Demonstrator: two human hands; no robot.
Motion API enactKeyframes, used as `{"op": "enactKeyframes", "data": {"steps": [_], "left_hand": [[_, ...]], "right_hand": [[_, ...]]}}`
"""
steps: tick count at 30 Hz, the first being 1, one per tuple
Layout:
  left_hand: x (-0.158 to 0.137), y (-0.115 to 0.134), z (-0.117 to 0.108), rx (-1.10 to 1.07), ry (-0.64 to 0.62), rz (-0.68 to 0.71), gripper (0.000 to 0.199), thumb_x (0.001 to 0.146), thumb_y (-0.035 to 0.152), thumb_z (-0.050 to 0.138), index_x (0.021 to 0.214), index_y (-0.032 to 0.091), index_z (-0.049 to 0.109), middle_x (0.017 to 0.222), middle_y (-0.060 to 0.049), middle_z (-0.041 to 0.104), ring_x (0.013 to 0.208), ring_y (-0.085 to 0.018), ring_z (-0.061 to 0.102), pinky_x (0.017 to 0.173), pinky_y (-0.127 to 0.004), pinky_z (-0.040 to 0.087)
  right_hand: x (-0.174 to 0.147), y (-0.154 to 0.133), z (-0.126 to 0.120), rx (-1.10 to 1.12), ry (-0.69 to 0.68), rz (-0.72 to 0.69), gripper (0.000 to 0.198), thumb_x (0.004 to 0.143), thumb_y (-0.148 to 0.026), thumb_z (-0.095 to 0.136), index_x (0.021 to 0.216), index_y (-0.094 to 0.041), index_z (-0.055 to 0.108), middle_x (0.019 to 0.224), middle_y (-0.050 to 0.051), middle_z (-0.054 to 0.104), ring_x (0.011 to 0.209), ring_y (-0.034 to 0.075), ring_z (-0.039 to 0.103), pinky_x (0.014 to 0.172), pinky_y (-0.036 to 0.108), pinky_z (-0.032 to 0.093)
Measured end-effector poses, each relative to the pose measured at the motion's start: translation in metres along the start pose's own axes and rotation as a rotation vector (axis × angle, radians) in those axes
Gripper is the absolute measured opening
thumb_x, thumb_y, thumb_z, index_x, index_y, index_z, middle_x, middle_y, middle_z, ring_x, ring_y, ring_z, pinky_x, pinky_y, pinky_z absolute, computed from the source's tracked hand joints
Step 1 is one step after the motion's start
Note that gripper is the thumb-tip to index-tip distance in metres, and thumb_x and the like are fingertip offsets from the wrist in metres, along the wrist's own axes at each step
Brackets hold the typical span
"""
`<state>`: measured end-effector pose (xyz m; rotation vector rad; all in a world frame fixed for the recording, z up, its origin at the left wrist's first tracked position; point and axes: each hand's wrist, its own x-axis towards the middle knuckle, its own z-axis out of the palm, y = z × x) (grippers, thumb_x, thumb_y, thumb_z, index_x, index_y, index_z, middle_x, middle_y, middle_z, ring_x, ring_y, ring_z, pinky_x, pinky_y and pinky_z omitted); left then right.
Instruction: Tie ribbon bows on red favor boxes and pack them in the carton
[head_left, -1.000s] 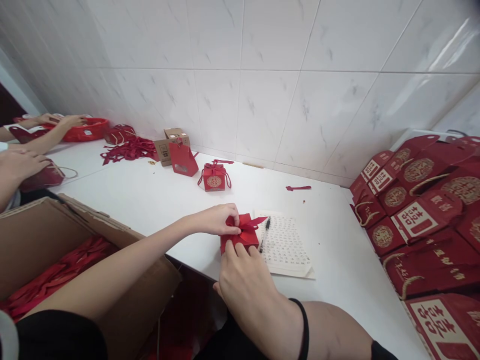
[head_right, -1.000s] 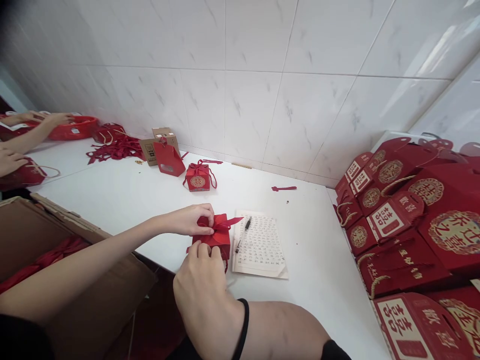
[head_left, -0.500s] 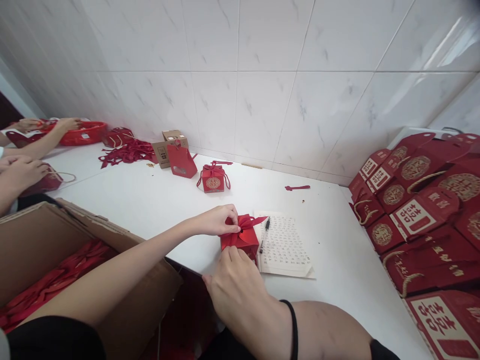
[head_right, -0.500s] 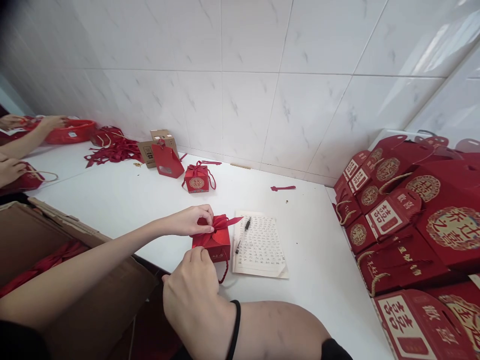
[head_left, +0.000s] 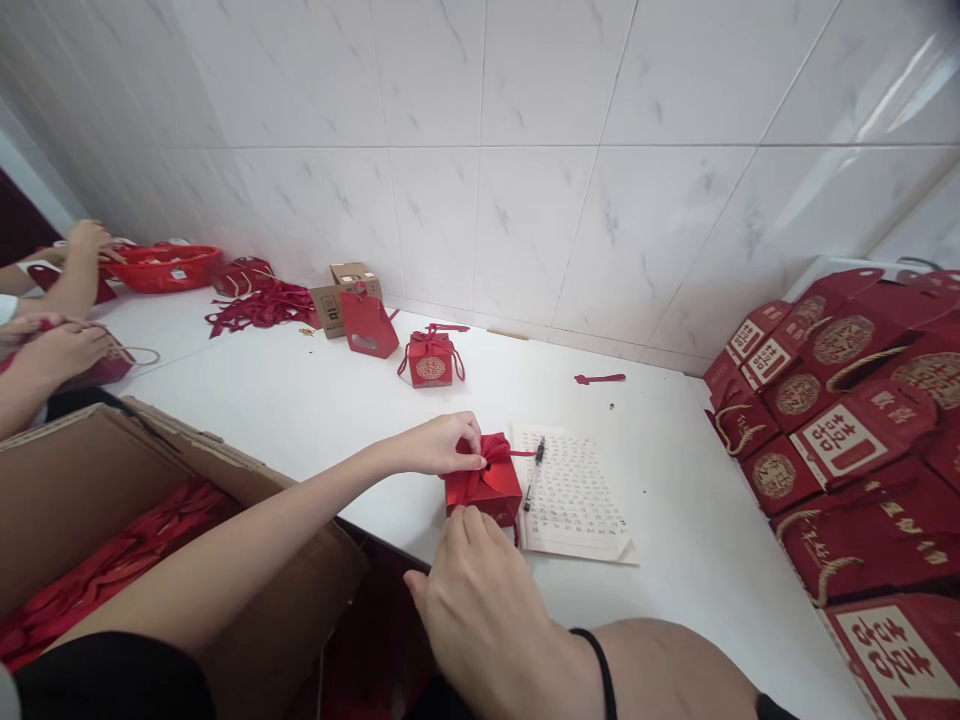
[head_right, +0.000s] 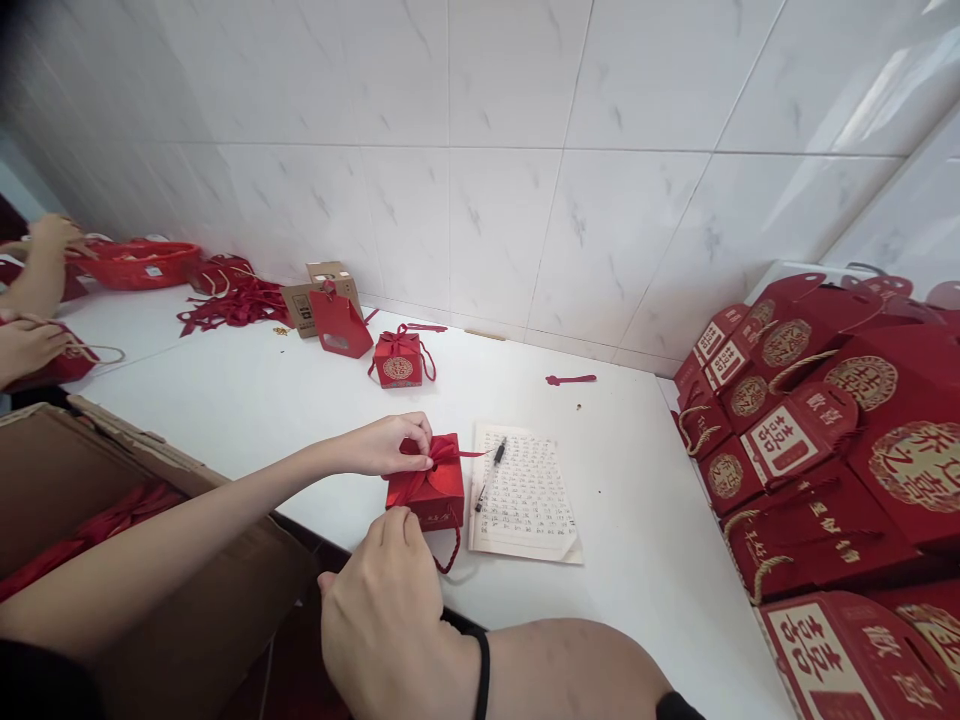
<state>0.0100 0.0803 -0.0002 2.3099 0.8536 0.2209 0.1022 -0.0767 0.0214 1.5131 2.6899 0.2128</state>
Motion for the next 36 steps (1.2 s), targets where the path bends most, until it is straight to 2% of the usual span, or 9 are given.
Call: {"op": "enactKeyframes", "data": {"steps": [6,10,12,15,17,22,28,33,36], "left_hand": [[0.000,0.001,0.000,0.014,-0.002,0.001,0.025,0.078,0.040,0.057,0.070,0.017,0.064,0.092,-0.003,0.054,0.074,-0.013,0.053,0.068,-0.025,0.043],[0.001,-0.001,-0.002,0.004,0.012,-0.012,0.024,0.078,0.039,0.057,0.068,0.017,0.062,0.093,-0.002,0.053,0.074,-0.013,0.054,0.065,-0.024,0.044],[0.001,-0.001,-0.003,-0.012,0.008,-0.031,0.025,0.078,0.039,0.056,0.068,0.017,0.062,0.094,-0.003,0.053,0.069,-0.012,0.053,0.058,-0.023,0.043],[0.000,0.001,-0.004,-0.020,-0.007,-0.038,0.026,0.076,0.041,0.058,0.069,0.016,0.062,0.096,-0.003,0.053,0.068,-0.012,0.053,0.055,-0.022,0.043],[0.000,0.002,-0.003,-0.027,-0.006,-0.044,0.025,0.074,0.041,0.059,0.070,0.017,0.062,0.097,-0.003,0.052,0.070,-0.012,0.054,0.054,-0.022,0.043],[-0.001,0.001,-0.001,-0.068,-0.002,-0.080,0.022,0.074,0.039,0.057,0.072,0.017,0.062,0.099,-0.003,0.052,0.064,-0.010,0.052,0.048,-0.021,0.042],[0.001,-0.002,-0.001,0.012,0.048,0.011,0.019,0.075,0.034,0.056,0.070,0.017,0.062,0.091,-0.003,0.054,0.077,-0.014,0.055,0.070,-0.024,0.044],[0.003,-0.004,-0.001,0.001,0.055,-0.003,0.020,0.076,0.034,0.054,0.068,0.016,0.060,0.090,-0.003,0.053,0.074,-0.013,0.054,0.065,-0.023,0.043],[0.004,-0.004,-0.001,-0.003,0.051,-0.004,0.021,0.076,0.034,0.054,0.068,0.016,0.060,0.091,-0.003,0.053,0.074,-0.013,0.053,0.065,-0.023,0.042]], "right_hand": [[-0.005,-0.003,-0.002,0.073,-0.032,-0.061,0.034,0.087,-0.031,0.057,0.084,0.000,0.067,0.068,0.017,0.057,0.067,0.027,0.054,0.059,0.037,0.046],[-0.011,0.026,-0.018,0.150,0.097,-0.039,0.017,0.086,-0.022,0.056,0.080,-0.009,0.066,0.070,0.011,0.059,0.067,0.024,0.056,0.057,0.032,0.044],[-0.010,0.053,-0.026,0.131,0.140,0.068,0.019,0.088,-0.019,0.051,0.073,-0.013,0.062,0.067,0.007,0.057,0.062,0.020,0.056,0.053,0.029,0.040],[0.000,0.097,-0.028,0.057,0.030,0.357,0.030,0.092,-0.018,0.042,0.068,-0.015,0.058,0.064,0.006,0.056,0.058,0.019,0.055,0.048,0.026,0.031],[0.012,0.120,-0.023,0.078,-0.096,0.421,0.032,0.094,-0.020,0.038,0.070,-0.015,0.059,0.064,0.007,0.057,0.060,0.019,0.056,0.048,0.026,0.029],[0.041,0.145,-0.003,0.304,-0.352,0.266,0.034,0.093,-0.030,0.036,0.076,-0.013,0.061,0.070,0.008,0.058,0.062,0.017,0.054,0.050,0.025,0.029],[0.045,0.146,-0.004,0.371,-0.409,0.237,0.024,0.081,-0.018,0.045,0.057,-0.015,0.050,0.057,0.002,0.050,0.048,0.011,0.042,0.045,0.024,0.025],[0.036,0.146,-0.009,0.531,-0.459,0.187,0.024,0.076,-0.017,0.050,0.052,-0.015,0.046,0.054,0.002,0.053,0.047,0.010,0.045,0.045,0.023,0.029],[0.035,0.142,-0.010,0.505,-0.489,0.182,0.025,0.073,-0.013,0.049,0.049,-0.015,0.044,0.052,0.002,0.052,0.045,0.010,0.045,0.043,0.023,0.030]]}}
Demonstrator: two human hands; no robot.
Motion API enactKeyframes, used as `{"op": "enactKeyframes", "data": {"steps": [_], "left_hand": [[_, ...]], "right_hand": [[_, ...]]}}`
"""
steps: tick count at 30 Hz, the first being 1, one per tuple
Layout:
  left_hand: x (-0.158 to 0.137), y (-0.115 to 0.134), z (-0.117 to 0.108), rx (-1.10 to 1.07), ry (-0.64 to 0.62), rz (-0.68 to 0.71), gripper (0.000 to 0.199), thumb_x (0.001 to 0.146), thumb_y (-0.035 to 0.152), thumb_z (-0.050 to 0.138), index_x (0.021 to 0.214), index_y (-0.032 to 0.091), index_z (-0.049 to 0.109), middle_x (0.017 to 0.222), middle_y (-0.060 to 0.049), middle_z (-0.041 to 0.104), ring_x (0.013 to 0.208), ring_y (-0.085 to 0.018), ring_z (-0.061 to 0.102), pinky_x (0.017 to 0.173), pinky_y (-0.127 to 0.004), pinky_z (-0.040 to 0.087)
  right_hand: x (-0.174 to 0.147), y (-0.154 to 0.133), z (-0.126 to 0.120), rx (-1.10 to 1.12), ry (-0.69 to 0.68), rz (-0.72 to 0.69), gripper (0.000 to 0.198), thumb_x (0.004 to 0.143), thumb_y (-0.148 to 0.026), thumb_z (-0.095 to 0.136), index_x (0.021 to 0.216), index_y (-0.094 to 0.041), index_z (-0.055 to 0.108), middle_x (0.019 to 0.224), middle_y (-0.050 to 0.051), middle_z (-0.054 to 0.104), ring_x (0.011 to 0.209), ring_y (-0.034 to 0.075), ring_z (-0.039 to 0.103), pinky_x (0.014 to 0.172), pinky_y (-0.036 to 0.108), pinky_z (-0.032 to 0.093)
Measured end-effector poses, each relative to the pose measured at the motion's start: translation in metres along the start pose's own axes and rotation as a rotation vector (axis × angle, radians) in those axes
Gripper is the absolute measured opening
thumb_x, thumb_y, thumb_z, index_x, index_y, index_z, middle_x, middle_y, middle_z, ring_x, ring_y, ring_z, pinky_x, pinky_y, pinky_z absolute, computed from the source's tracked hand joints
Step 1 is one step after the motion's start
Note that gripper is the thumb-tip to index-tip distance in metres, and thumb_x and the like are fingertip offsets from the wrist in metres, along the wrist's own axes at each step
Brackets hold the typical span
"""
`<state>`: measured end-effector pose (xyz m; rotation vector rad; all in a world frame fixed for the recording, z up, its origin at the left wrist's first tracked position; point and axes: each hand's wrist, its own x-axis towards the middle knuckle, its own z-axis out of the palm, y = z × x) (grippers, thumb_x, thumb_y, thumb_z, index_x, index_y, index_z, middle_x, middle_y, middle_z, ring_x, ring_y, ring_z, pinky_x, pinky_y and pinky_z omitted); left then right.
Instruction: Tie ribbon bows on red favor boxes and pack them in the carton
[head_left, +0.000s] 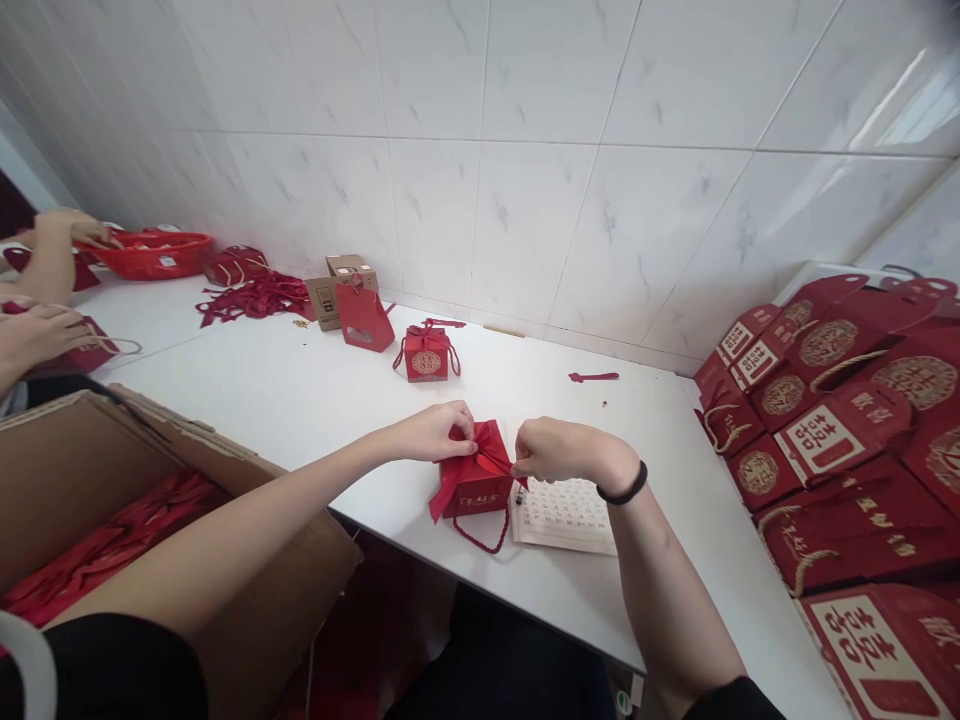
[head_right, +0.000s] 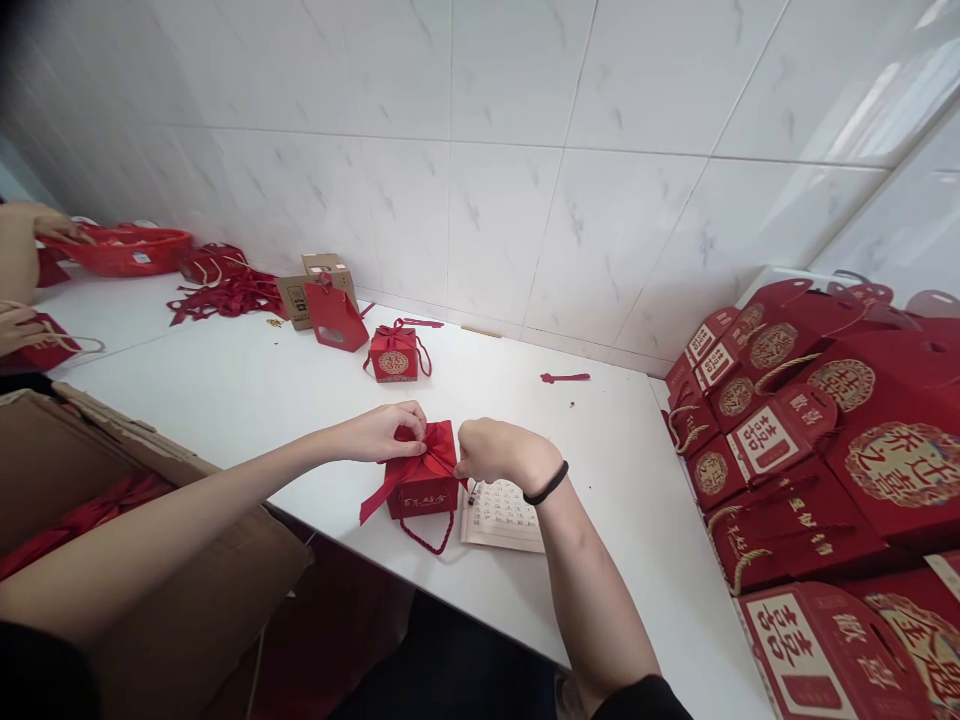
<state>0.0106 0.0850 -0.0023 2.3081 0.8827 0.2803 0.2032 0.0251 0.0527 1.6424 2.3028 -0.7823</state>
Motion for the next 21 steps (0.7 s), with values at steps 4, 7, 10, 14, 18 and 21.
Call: {"op": "enactKeyframes", "data": {"steps": [4,7,10,14,18,21], "left_hand": [[-0.001,0.001,0.000,0.009,-0.007,0.015,0.021,0.077,0.034,0.054,0.068,0.016,0.060,0.091,-0.003,0.052,0.077,-0.014,0.053,0.068,-0.024,0.042],[-0.001,0.002,-0.001,0.015,-0.008,0.014,0.021,0.077,0.034,0.054,0.068,0.016,0.060,0.090,-0.003,0.052,0.075,-0.013,0.053,0.067,-0.024,0.042],[-0.001,0.001,0.000,0.019,-0.011,0.010,0.021,0.077,0.034,0.055,0.069,0.016,0.061,0.091,-0.003,0.053,0.074,-0.013,0.053,0.065,-0.023,0.042],[0.000,0.000,-0.001,0.010,-0.014,0.007,0.021,0.077,0.035,0.055,0.070,0.017,0.063,0.093,-0.003,0.054,0.075,-0.013,0.054,0.066,-0.023,0.043],[0.000,0.001,-0.001,0.011,-0.027,0.030,0.020,0.077,0.033,0.055,0.069,0.017,0.064,0.093,-0.003,0.055,0.076,-0.014,0.055,0.068,-0.023,0.044],[0.000,0.001,-0.001,0.016,-0.025,0.043,0.019,0.076,0.032,0.055,0.069,0.017,0.064,0.093,-0.003,0.055,0.076,-0.013,0.055,0.068,-0.023,0.044]], "right_hand": [[-0.002,-0.004,0.001,-0.028,-0.020,-0.024,0.027,0.072,-0.011,0.047,0.046,-0.016,0.039,0.047,0.000,0.047,0.041,0.009,0.040,0.041,0.023,0.027],[-0.006,-0.004,0.001,-0.070,0.009,-0.082,0.029,0.072,-0.011,0.048,0.046,-0.016,0.034,0.044,-0.003,0.039,0.040,0.007,0.032,0.041,0.024,0.022],[-0.011,-0.004,0.002,-0.125,0.039,-0.114,0.030,0.070,-0.010,0.048,0.047,-0.016,0.030,0.043,-0.005,0.031,0.040,0.006,0.024,0.042,0.025,0.018],[-0.018,-0.004,0.003,-0.155,0.052,-0.123,0.027,0.068,-0.008,0.047,0.048,-0.015,0.030,0.043,-0.005,0.030,0.041,0.006,0.022,0.043,0.025,0.017],[-0.025,-0.005,0.005,-0.181,0.073,-0.154,0.028,0.069,-0.010,0.048,0.049,-0.015,0.029,0.044,-0.005,0.029,0.042,0.006,0.020,0.043,0.025,0.016],[-0.028,-0.008,0.006,-0.212,0.053,-0.196,0.028,0.070,-0.009,0.049,0.050,-0.015,0.030,0.045,-0.005,0.031,0.043,0.006,0.020,0.044,0.024,0.016]]}}
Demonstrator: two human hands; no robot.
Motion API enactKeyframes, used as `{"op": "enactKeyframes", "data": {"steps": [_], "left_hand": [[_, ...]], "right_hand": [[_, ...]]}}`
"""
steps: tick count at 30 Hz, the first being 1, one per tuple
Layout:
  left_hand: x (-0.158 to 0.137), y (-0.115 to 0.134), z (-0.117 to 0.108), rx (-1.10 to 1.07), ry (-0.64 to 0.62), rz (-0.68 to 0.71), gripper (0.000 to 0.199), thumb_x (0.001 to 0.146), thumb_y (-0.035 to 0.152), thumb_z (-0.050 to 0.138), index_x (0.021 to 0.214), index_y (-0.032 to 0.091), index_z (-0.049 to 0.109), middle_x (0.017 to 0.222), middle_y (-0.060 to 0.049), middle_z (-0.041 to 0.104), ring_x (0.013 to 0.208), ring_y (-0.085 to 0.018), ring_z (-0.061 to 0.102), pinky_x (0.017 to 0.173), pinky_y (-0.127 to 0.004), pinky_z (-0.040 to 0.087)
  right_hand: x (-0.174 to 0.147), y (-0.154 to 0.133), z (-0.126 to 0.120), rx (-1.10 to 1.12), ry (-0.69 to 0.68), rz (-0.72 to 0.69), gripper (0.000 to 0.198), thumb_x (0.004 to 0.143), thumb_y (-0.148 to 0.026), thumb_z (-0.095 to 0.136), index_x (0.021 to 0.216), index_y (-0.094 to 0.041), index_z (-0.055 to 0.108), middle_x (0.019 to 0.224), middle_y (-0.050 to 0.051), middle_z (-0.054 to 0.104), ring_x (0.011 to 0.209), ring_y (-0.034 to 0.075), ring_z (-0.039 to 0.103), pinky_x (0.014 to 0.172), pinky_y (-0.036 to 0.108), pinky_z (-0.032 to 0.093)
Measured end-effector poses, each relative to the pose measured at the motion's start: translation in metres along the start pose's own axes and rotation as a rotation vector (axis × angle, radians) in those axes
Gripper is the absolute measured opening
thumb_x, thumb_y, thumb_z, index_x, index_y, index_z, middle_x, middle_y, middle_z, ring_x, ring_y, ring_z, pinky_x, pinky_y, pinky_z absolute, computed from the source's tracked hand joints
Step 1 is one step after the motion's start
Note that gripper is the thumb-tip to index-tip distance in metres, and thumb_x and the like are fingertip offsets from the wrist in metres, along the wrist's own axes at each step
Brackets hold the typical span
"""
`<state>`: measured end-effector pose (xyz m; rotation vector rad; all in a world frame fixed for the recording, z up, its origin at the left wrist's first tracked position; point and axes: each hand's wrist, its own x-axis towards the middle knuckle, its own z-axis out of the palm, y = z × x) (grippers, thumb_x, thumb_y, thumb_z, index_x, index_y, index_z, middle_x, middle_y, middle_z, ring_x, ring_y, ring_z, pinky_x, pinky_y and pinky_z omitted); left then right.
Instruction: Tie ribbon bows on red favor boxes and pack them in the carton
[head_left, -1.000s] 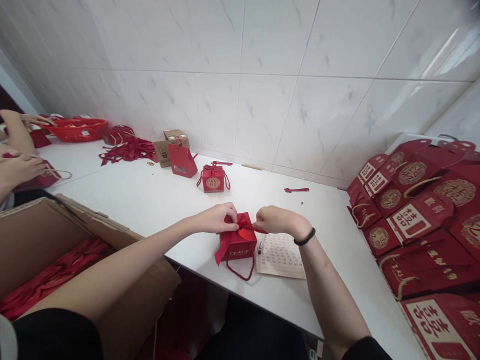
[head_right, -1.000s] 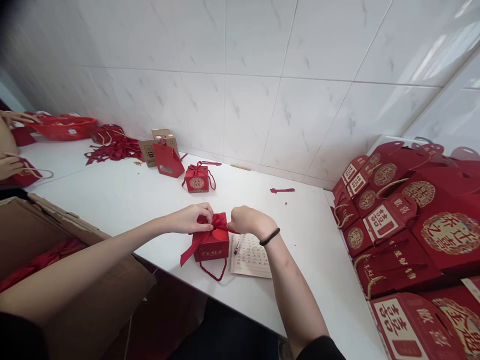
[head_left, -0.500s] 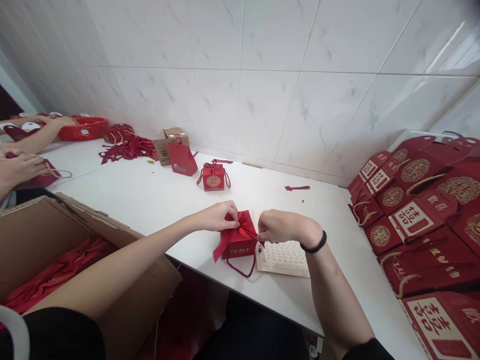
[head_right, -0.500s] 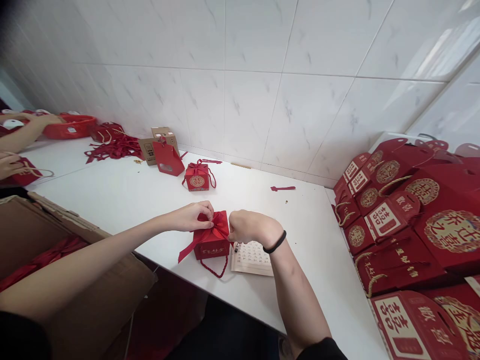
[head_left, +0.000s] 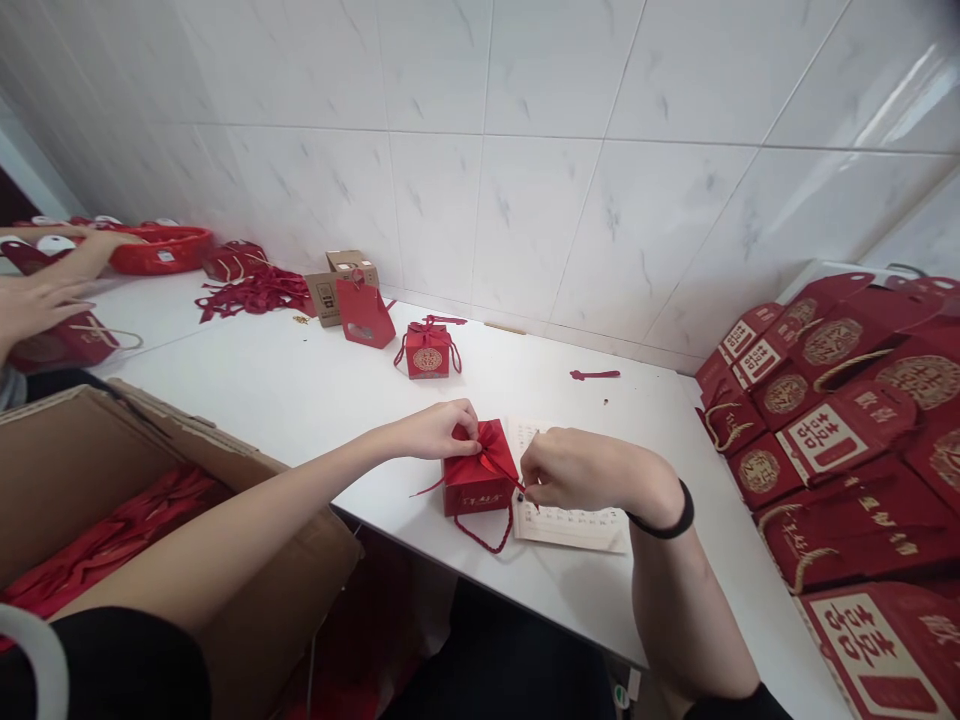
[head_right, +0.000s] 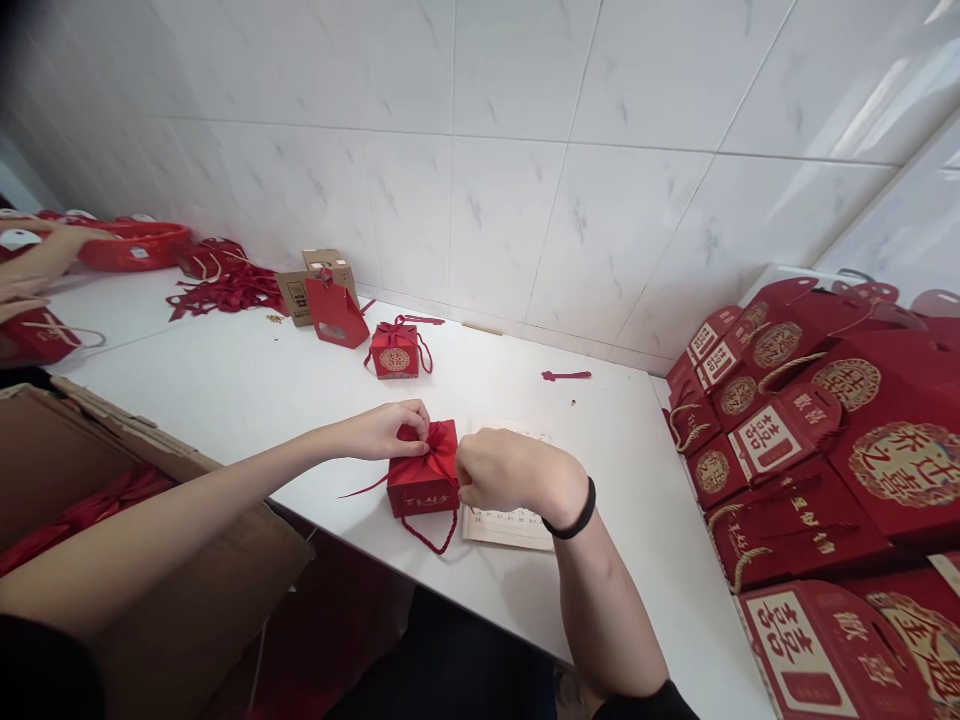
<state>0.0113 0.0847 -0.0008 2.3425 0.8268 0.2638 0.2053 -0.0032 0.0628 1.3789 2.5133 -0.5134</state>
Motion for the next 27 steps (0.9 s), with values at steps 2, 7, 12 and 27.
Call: {"op": "enactKeyframes", "data": {"steps": [2,7,12,27], "left_hand": [[0.000,0.000,0.000,0.000,0.001,0.003,0.018,0.076,0.031,0.055,0.069,0.017,0.064,0.093,-0.004,0.055,0.075,-0.013,0.055,0.066,-0.023,0.043],[0.000,0.001,0.000,-0.004,0.005,-0.001,0.019,0.075,0.033,0.055,0.068,0.016,0.062,0.092,-0.004,0.055,0.074,-0.014,0.054,0.065,-0.024,0.043],[-0.001,0.001,-0.001,-0.006,-0.002,-0.022,0.019,0.075,0.034,0.055,0.070,0.017,0.062,0.094,-0.004,0.054,0.075,-0.014,0.053,0.067,-0.025,0.042],[-0.003,0.000,0.000,-0.026,-0.014,-0.001,0.016,0.076,0.031,0.055,0.071,0.017,0.061,0.096,-0.003,0.052,0.076,-0.013,0.054,0.069,-0.025,0.043]], "right_hand": [[-0.002,-0.001,0.000,-0.010,-0.004,-0.035,0.027,0.069,-0.009,0.049,0.050,-0.015,0.032,0.045,-0.005,0.033,0.043,0.006,0.022,0.044,0.024,0.017],[-0.002,0.010,-0.006,0.160,-0.054,-0.072,0.018,0.074,-0.014,0.054,0.056,-0.014,0.051,0.050,-0.004,0.046,0.045,0.007,0.035,0.044,0.022,0.024],[0.013,0.034,-0.010,0.408,0.238,0.117,0.022,0.083,-0.034,0.055,0.078,-0.015,0.063,0.070,0.002,0.062,0.058,0.012,0.052,0.049,0.022,0.036],[0.044,0.032,0.000,0.382,0.242,0.024,0.018,0.079,-0.017,0.061,0.097,-0.016,0.064,0.084,0.003,0.064,0.064,0.012,0.056,0.054,0.020,0.039]]}}
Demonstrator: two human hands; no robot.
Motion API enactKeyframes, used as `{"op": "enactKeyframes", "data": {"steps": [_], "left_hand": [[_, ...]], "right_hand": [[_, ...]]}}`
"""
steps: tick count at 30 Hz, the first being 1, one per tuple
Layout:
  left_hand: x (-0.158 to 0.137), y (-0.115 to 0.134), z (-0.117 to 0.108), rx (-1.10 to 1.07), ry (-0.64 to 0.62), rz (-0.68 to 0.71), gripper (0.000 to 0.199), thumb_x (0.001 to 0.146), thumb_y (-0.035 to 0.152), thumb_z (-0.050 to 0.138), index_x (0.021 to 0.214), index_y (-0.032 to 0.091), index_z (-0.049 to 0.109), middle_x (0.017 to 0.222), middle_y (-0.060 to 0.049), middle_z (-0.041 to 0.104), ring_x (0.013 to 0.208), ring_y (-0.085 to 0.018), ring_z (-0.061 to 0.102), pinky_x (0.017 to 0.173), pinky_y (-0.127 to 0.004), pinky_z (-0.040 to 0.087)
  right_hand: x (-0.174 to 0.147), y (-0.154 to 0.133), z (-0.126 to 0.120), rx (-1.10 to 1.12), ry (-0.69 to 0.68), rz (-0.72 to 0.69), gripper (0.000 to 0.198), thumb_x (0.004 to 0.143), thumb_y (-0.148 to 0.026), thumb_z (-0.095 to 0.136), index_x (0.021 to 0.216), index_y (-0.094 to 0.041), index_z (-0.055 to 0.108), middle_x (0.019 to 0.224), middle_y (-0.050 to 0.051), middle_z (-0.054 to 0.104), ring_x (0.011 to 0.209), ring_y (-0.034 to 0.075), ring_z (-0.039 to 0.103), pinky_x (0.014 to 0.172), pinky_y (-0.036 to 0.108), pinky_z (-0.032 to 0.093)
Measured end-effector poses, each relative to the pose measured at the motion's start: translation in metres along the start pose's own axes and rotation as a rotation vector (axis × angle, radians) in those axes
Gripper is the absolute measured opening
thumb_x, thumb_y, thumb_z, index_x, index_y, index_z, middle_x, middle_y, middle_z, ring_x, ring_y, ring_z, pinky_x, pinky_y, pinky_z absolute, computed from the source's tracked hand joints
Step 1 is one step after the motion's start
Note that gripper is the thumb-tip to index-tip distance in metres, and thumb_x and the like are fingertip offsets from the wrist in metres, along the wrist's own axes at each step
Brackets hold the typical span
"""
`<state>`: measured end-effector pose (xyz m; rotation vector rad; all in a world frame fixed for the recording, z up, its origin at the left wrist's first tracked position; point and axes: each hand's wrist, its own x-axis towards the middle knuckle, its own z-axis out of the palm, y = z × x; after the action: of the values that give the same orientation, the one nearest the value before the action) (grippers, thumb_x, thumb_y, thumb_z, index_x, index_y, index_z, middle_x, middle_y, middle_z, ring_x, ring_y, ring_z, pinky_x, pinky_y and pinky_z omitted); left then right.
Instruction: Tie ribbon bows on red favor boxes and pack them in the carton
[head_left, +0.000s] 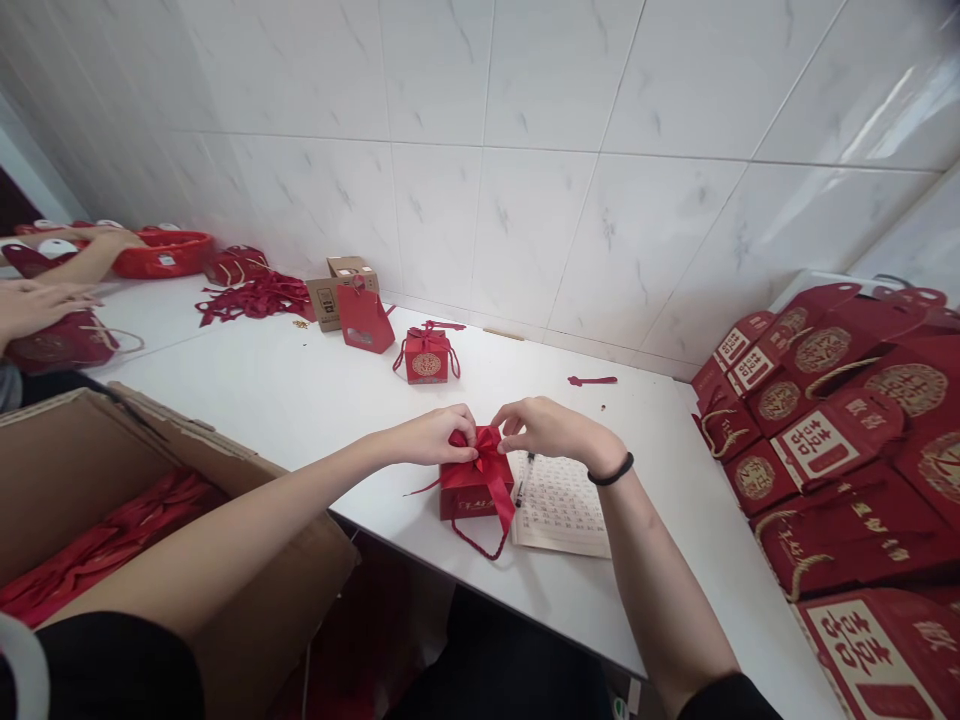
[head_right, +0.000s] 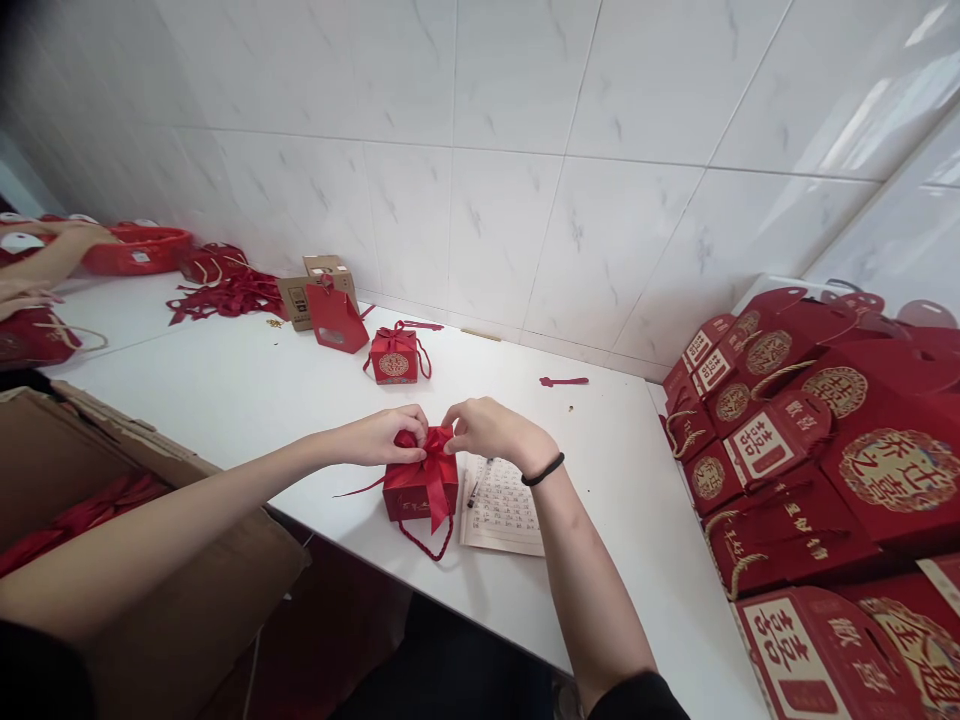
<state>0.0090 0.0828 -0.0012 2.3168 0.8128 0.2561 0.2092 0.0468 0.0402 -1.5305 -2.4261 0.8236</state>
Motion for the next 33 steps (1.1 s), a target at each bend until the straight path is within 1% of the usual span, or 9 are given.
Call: {"op": "enactKeyframes", "data": {"steps": [5,10,13,16,19,22,26,29,33], "left_hand": [[0.000,0.000,0.001,0.005,0.013,-0.011,0.016,0.075,0.031,0.055,0.073,0.017,0.062,0.095,-0.003,0.052,0.072,-0.012,0.053,0.065,-0.024,0.042],[0.000,0.003,0.001,0.013,0.004,-0.012,0.017,0.074,0.032,0.056,0.073,0.017,0.063,0.094,-0.003,0.052,0.071,-0.012,0.053,0.064,-0.024,0.042],[0.001,0.002,0.001,0.011,-0.001,-0.013,0.017,0.075,0.032,0.055,0.073,0.017,0.063,0.094,-0.003,0.052,0.071,-0.012,0.053,0.064,-0.024,0.042],[-0.002,0.001,0.001,0.036,0.048,0.024,0.017,0.076,0.033,0.055,0.073,0.018,0.062,0.095,-0.004,0.053,0.082,-0.016,0.054,0.075,-0.027,0.043],[-0.011,0.001,0.000,0.077,0.224,0.013,0.022,0.074,0.040,0.058,0.080,0.019,0.060,0.100,-0.005,0.053,0.101,-0.021,0.049,0.086,-0.031,0.040],[-0.024,0.006,-0.001,0.037,0.391,-0.202,0.032,0.077,0.049,0.051,0.083,0.018,0.053,0.091,-0.005,0.056,0.089,-0.021,0.053,0.074,-0.030,0.042],[-0.033,0.011,0.002,-0.065,0.312,-0.468,0.044,0.080,0.059,0.037,0.071,0.017,0.048,0.067,-0.002,0.055,0.059,-0.017,0.052,0.053,-0.027,0.036],[-0.032,0.011,0.008,-0.047,0.282,-0.466,0.043,0.081,0.056,0.037,0.063,0.018,0.044,0.059,0.000,0.051,0.052,-0.014,0.047,0.049,-0.026,0.031],[-0.030,0.005,0.017,-0.012,0.386,-0.401,0.037,0.084,0.049,0.036,0.063,0.018,0.042,0.060,0.000,0.053,0.056,-0.015,0.050,0.054,-0.026,0.034]], "right_hand": [[0.003,-0.006,0.005,-0.033,-0.010,-0.045,0.011,0.082,-0.014,0.053,0.080,-0.014,0.063,0.079,0.003,0.063,0.057,0.010,0.053,0.051,0.020,0.036],[0.004,-0.004,0.005,0.009,-0.051,-0.078,0.019,0.074,-0.021,0.068,0.091,-0.016,0.061,0.081,0.001,0.063,0.066,0.012,0.056,0.054,0.020,0.039],[0.007,-0.001,0.006,0.005,-0.029,-0.090,0.008,0.080,-0.023,0.061,0.079,-0.015,0.060,0.074,0.000,0.061,0.061,0.011,0.052,0.052,0.021,0.036],[0.009,0.005,0.008,0.041,-0.003,-0.098,0.017,0.083,-0.024,0.053,0.070,-0.014,0.057,0.064,-0.001,0.056,0.053,0.009,0.044,0.048,0.021,0.032],[0.006,0.012,0.012,0.206,0.016,-0.070,0.022,0.082,-0.032,0.052,0.071,-0.014,0.056,0.066,-0.001,0.054,0.054,0.009,0.044,0.050,0.021,0.032],[0.000,0.018,0.023,0.395,0.032,-0.016,0.029,0.082,-0.040,0.052,0.072,-0.013,0.055,0.067,-0.001,0.052,0.056,0.009,0.042,0.050,0.022,0.031],[-0.005,0.022,0.046,0.607,0.126,-0.029,0.035,0.080,-0.047,0.054,0.070,-0.013,0.053,0.066,-0.001,0.049,0.060,0.010,0.043,0.058,0.024,0.034],[-0.004,0.025,0.063,0.813,0.189,-0.060,0.038,0.078,-0.051,0.057,0.068,-0.014,0.050,0.069,0.000,0.051,0.064,0.011,0.046,0.064,0.026,0.037],[-0.001,0.027,0.078,1.028,0.235,-0.035,0.040,0.071,-0.052,0.064,0.065,-0.016,0.047,0.066,-0.001,0.049,0.062,0.011,0.046,0.063,0.025,0.037]]}}
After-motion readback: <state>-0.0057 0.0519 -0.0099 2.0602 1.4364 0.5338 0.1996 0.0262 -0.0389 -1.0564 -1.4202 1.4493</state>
